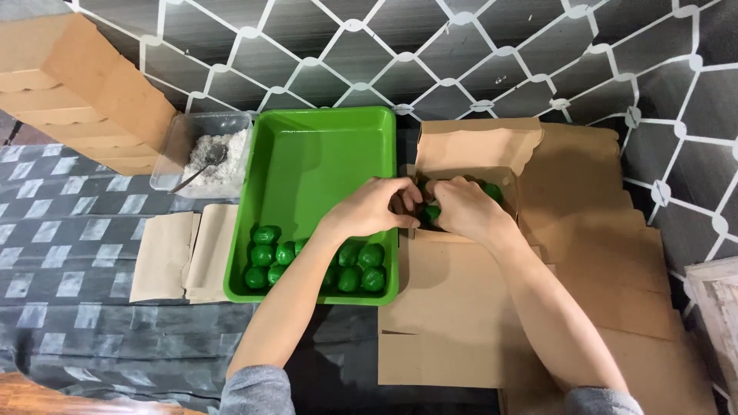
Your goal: Folding a cardboard box and packing green egg-shaped food items into it from a tray.
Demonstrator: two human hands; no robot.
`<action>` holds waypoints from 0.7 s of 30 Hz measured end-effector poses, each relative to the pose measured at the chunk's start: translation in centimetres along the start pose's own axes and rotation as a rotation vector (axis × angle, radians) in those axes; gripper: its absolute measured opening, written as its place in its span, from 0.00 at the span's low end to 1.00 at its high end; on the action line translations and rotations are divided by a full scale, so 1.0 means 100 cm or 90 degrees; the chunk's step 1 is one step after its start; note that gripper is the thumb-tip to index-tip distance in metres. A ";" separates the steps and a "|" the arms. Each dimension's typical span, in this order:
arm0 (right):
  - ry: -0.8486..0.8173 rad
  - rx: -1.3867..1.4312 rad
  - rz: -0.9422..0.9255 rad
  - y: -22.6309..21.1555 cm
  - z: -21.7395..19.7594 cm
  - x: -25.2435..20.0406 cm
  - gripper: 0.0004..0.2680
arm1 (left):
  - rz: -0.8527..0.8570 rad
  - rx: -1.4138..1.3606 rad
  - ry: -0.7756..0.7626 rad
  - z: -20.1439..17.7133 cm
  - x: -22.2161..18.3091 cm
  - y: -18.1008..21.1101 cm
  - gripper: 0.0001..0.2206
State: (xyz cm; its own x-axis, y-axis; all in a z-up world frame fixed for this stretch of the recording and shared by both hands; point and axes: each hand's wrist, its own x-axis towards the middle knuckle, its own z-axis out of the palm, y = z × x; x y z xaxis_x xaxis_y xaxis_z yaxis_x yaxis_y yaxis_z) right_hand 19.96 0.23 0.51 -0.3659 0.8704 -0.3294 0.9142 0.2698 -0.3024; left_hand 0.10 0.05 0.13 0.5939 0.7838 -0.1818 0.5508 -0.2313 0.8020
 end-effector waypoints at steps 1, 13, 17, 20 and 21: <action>-0.001 0.000 0.000 0.007 0.007 0.004 0.08 | 0.000 -0.001 0.000 0.001 0.001 -0.003 0.17; 0.031 -0.141 0.023 0.010 0.014 0.002 0.04 | -0.019 -0.015 0.012 0.003 0.004 -0.006 0.19; 0.056 -0.153 0.012 0.017 0.023 0.009 0.04 | -0.014 -0.022 0.005 0.005 0.006 -0.010 0.21; 0.048 -0.167 0.014 0.022 0.028 0.016 0.04 | -0.006 -0.021 0.007 0.005 0.006 -0.011 0.20; 0.042 -0.172 0.016 0.024 0.030 0.018 0.04 | 0.001 -0.017 0.010 0.005 0.006 -0.011 0.20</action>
State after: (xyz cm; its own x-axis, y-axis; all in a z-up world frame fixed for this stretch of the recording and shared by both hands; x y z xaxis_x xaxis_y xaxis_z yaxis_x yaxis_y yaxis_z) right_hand 20.98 1.18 -3.49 -0.3388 0.9009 -0.2713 0.9393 0.3403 -0.0430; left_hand 0.14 0.46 -1.10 0.5850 0.7926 -0.1718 0.5341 -0.2171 0.8171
